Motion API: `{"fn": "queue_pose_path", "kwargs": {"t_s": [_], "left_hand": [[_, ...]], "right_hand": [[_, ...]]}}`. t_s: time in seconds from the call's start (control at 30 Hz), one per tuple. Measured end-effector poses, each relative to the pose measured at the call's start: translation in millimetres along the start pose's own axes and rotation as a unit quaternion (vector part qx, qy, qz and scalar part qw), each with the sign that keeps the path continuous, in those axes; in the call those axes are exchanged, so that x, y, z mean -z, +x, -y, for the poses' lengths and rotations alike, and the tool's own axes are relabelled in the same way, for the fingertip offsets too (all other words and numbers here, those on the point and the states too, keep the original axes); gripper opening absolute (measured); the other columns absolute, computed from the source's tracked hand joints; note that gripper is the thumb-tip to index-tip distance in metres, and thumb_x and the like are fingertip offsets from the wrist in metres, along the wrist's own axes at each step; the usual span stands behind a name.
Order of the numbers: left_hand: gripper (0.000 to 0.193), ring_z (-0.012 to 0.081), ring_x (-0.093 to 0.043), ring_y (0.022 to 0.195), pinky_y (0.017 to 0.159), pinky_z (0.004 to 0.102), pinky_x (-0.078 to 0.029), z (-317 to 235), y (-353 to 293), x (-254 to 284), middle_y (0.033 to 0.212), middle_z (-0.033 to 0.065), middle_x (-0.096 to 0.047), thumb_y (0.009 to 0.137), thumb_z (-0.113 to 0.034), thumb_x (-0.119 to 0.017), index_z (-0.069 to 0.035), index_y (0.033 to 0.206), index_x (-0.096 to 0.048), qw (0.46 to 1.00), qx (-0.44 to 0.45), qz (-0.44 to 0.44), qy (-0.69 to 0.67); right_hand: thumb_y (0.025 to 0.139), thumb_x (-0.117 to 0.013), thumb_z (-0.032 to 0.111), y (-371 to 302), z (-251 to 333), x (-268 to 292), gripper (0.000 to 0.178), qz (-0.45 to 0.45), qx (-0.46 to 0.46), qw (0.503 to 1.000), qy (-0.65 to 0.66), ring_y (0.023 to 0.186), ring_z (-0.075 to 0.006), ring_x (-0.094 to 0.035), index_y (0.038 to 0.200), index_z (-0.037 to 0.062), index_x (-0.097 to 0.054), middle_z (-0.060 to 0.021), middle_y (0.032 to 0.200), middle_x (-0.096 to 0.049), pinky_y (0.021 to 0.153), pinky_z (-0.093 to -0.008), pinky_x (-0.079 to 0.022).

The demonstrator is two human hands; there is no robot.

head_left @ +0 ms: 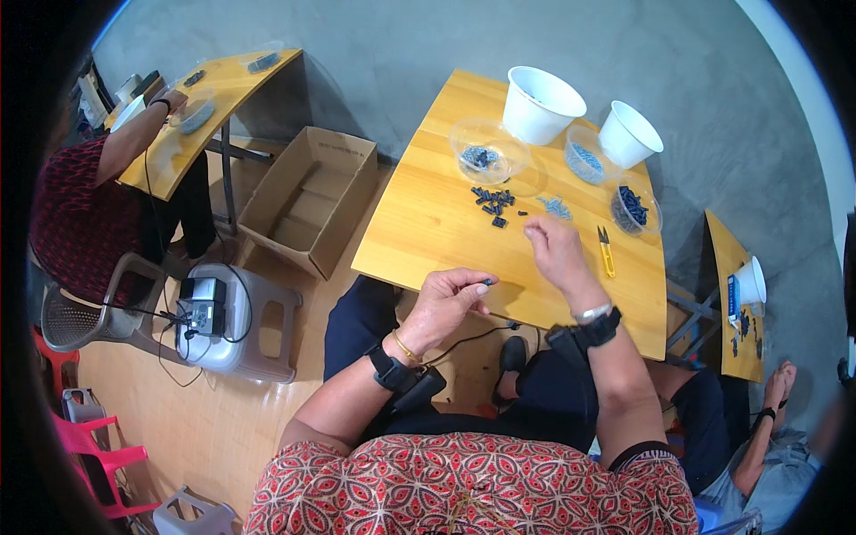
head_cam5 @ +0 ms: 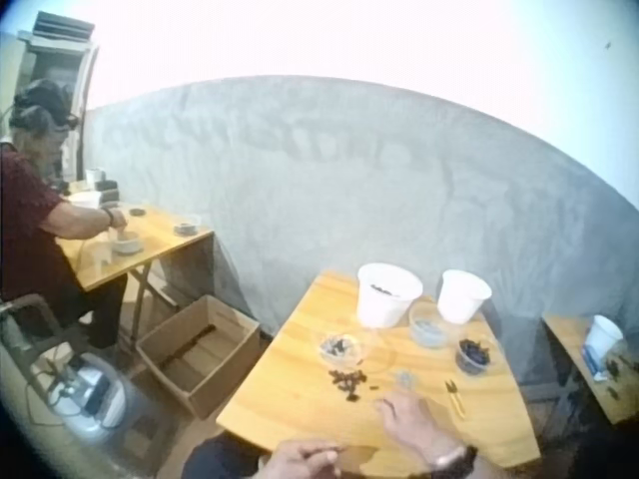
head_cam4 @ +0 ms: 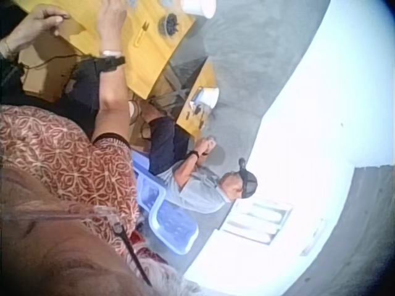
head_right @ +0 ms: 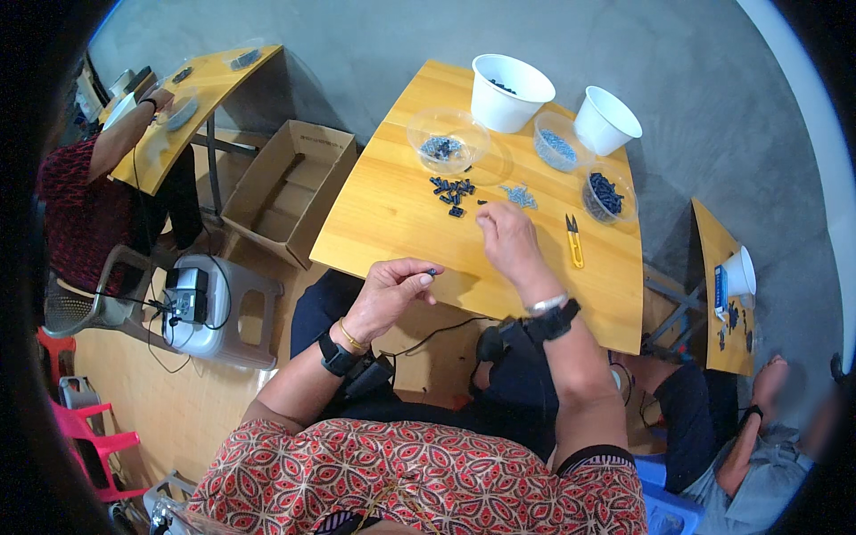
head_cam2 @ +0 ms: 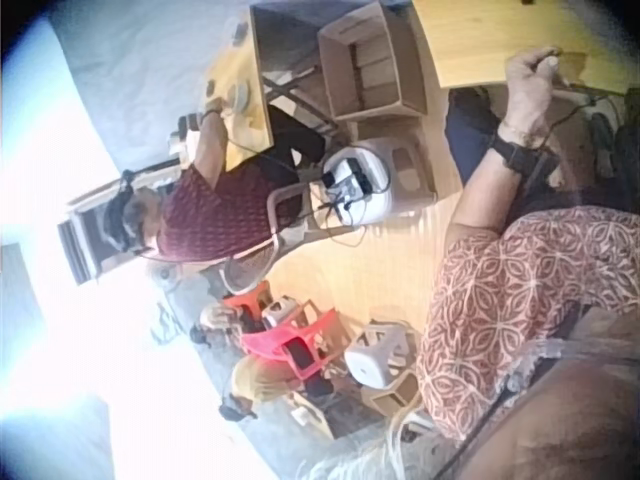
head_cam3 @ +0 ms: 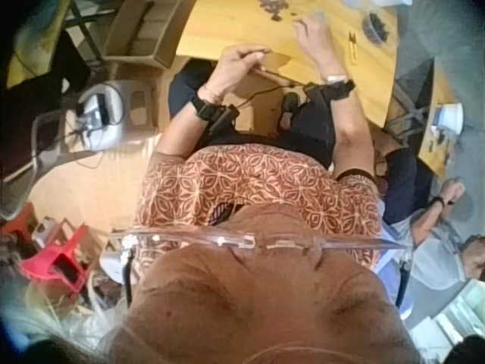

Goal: Manually inserting small blue plastic pins into black plastic housings using fingers and pliers.

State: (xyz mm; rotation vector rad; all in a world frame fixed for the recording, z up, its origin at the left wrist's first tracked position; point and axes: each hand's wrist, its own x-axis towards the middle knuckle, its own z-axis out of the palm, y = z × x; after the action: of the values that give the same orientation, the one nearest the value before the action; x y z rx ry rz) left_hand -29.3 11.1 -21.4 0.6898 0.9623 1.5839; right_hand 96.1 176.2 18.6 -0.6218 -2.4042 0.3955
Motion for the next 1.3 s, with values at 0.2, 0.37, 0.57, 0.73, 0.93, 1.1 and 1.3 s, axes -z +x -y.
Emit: {"fn": "queue_pose_path", "kwargs": {"t_s": [0.2,0.37,0.57,0.73,0.93,1.1,1.3], "left_hand": [[0.014,0.0099,-0.056,0.059,0.056,0.0211,-0.048,-2.1,3.3,7.0,0.078,0.0060,-0.062,0.083,0.000,-0.054,0.003,0.095,-0.062,1.000,-0.020,-0.015,0.011],[0.014,0.0131,-0.059,0.061,0.059,0.0229,-0.050,-3.7,1.7,14.1,0.081,0.0069,-0.061,0.084,-0.002,-0.055,0.003,0.096,-0.061,0.999,-0.020,-0.028,0.022],[0.015,0.0137,-0.060,0.064,0.061,0.0231,-0.051,-9.0,-3.5,4.6,0.079,0.0065,-0.061,0.083,-0.003,-0.057,0.001,0.097,-0.061,0.999,-0.029,0.001,-0.045],[0.016,0.0137,-0.060,0.065,0.062,0.0232,-0.051,-9.9,-11.0,-2.8,0.082,0.0067,-0.062,0.083,-0.003,-0.058,0.000,0.097,-0.061,0.998,-0.044,0.024,-0.040],[0.017,0.0139,-0.060,0.067,0.063,0.0241,-0.051,-14.0,-20.3,-14.2,0.086,0.0081,-0.063,0.083,-0.003,-0.058,0.001,0.099,-0.061,0.997,-0.068,0.037,-0.032],[0.018,0.0138,-0.060,0.070,0.064,0.0242,-0.051,-17.5,-24.9,-20.7,0.088,0.0090,-0.063,0.083,-0.001,-0.056,0.001,0.100,-0.060,0.996,-0.077,0.047,-0.020],[0.018,0.0135,-0.060,0.069,0.064,0.0243,-0.051,-20.2,-28.8,-23.5,0.088,0.0088,-0.063,0.084,-0.001,-0.055,0.001,0.100,-0.060,0.995,-0.079,0.053,-0.006]], "right_hand": [[0.076,-0.057,0.006,28.1,-51.0,-24.8,0.010,0.063,-0.046,0.995,-0.057,0.072,-0.0342,-0.057,0.083,-0.0010,-0.056,-0.0194,0.075,-0.059,0.064,-0.0386,-0.045],[0.077,-0.055,0.004,32.2,-56.9,-34.6,0.009,0.107,-0.032,0.991,-0.078,0.073,-0.0370,-0.056,0.084,-0.0008,-0.054,-0.0206,0.075,-0.057,0.065,-0.0394,-0.045],[0.081,-0.053,0.005,12.2,-24.8,-3.6,0.005,0.096,-0.166,0.967,0.165,0.067,-0.0166,-0.056,0.085,0.0012,-0.054,-0.0082,0.072,-0.057,0.061,-0.0279,-0.045],[0.084,-0.054,0.005,-26.0,37.1,26.5,0.007,0.110,-0.176,0.828,0.521,0.070,-0.0119,-0.054,0.091,0.0023,-0.053,-0.0050,0.079,-0.058,0.065,-0.0244,-0.044],[0.084,-0.054,0.003,-42.9,66.9,29.5,0.008,0.114,-0.175,0.733,0.647,0.069,-0.0120,-0.054,0.091,0.0000,-0.053,-0.0050,0.076,-0.056,0.065,-0.0235,-0.045],[0.083,-0.054,0.001,-48.0,69.9,31.0,0.007,0.121,-0.165,0.734,0.647,0.069,-0.0122,-0.055,0.090,-0.0004,-0.054,-0.0055,0.077,-0.056,0.064,-0.0235,-0.045],[0.082,-0.057,0.002,-51.3,71.0,30.8,0.011,0.124,-0.157,0.730,0.654,0.070,-0.0152,-0.058,0.092,-0.0006,-0.054,-0.0089,0.080,-0.060,0.066,-0.0252,-0.048]]}}
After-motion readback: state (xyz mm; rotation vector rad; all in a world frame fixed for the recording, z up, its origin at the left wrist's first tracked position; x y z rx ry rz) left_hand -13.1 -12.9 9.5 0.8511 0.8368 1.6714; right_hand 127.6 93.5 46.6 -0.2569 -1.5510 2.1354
